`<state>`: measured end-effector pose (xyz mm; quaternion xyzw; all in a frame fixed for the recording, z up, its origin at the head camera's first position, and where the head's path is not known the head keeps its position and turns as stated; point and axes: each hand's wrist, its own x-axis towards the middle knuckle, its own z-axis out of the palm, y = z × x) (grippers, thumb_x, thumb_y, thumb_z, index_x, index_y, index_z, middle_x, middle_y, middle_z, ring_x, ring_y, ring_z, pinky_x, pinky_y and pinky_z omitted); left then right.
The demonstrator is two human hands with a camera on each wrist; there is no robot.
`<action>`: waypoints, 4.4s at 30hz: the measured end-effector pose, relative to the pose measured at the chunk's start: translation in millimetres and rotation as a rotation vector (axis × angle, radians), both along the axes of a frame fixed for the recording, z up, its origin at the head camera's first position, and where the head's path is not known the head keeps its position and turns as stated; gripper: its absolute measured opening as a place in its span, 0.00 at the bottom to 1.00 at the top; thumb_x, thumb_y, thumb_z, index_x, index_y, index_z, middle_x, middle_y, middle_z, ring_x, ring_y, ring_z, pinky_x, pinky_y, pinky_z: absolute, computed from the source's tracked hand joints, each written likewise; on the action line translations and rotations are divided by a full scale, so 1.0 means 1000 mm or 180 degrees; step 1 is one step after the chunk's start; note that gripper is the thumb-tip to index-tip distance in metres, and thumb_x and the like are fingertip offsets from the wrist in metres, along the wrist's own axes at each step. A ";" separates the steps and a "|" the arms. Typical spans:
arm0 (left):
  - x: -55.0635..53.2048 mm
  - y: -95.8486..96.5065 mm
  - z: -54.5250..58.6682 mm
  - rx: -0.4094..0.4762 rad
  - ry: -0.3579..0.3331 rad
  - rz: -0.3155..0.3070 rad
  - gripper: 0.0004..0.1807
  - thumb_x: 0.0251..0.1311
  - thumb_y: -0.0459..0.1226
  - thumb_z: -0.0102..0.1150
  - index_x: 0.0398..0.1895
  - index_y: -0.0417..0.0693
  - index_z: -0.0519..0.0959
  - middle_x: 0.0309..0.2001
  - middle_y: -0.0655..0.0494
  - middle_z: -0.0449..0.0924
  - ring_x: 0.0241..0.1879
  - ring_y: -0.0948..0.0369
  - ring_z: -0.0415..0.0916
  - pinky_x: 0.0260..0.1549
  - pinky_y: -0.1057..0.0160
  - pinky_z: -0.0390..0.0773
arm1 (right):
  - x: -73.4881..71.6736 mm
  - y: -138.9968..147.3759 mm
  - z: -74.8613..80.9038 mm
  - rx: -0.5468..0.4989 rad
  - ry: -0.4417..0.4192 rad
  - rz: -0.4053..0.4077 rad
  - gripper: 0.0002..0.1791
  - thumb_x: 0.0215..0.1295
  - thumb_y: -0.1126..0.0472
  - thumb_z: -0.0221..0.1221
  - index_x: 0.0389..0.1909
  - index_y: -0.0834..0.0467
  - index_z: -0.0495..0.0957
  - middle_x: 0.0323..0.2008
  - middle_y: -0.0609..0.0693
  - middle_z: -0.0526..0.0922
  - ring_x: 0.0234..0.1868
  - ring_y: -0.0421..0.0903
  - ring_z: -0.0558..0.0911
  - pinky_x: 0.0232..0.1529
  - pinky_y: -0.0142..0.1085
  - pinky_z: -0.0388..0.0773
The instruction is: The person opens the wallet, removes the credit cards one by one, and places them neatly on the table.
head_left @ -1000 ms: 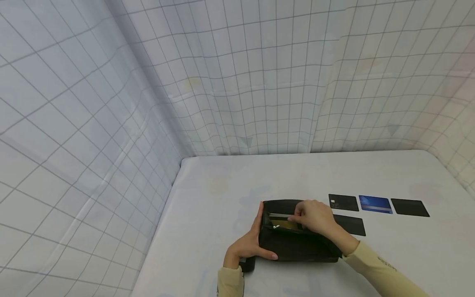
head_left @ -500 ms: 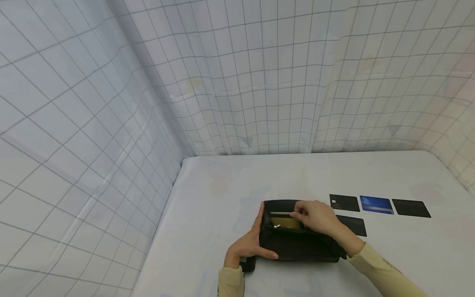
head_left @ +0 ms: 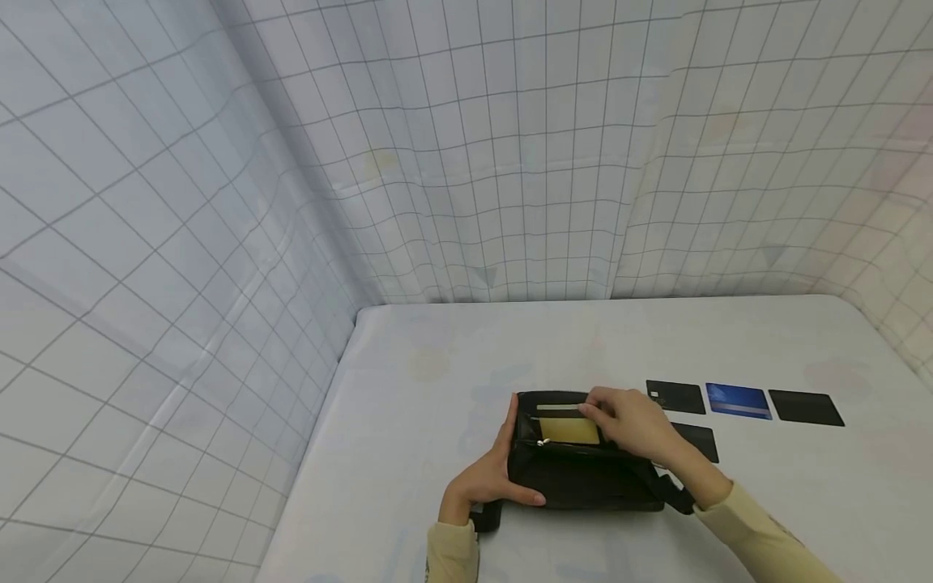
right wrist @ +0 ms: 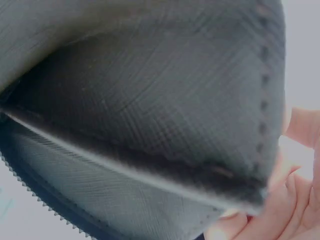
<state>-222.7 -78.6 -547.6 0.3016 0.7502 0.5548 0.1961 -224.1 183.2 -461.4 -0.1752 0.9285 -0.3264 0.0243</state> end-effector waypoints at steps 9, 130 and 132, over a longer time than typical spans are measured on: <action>-0.001 0.000 0.000 -0.0038 0.0050 0.0034 0.73 0.38 0.54 0.73 0.70 0.65 0.19 0.72 0.67 0.21 0.72 0.56 0.27 0.62 0.38 0.46 | 0.005 0.005 0.008 -0.0069 0.0073 -0.0111 0.14 0.69 0.47 0.49 0.30 0.49 0.75 0.14 0.40 0.68 0.14 0.37 0.66 0.16 0.31 0.63; 0.000 0.000 0.002 -0.0120 0.0100 0.0080 0.72 0.39 0.56 0.72 0.70 0.66 0.20 0.72 0.68 0.17 0.72 0.55 0.24 0.62 0.35 0.45 | 0.036 0.237 -0.042 -0.0104 -0.1403 -0.1098 0.27 0.73 0.43 0.38 0.31 0.64 0.67 0.19 0.50 0.70 0.20 0.44 0.69 0.20 0.33 0.66; -0.001 0.000 0.001 -0.0107 0.0106 0.0079 0.72 0.39 0.55 0.72 0.70 0.65 0.20 0.72 0.68 0.17 0.72 0.55 0.24 0.61 0.35 0.45 | 0.035 0.239 -0.043 -0.0097 -0.1429 -0.1105 0.28 0.72 0.42 0.38 0.31 0.64 0.67 0.19 0.50 0.70 0.20 0.44 0.69 0.21 0.33 0.66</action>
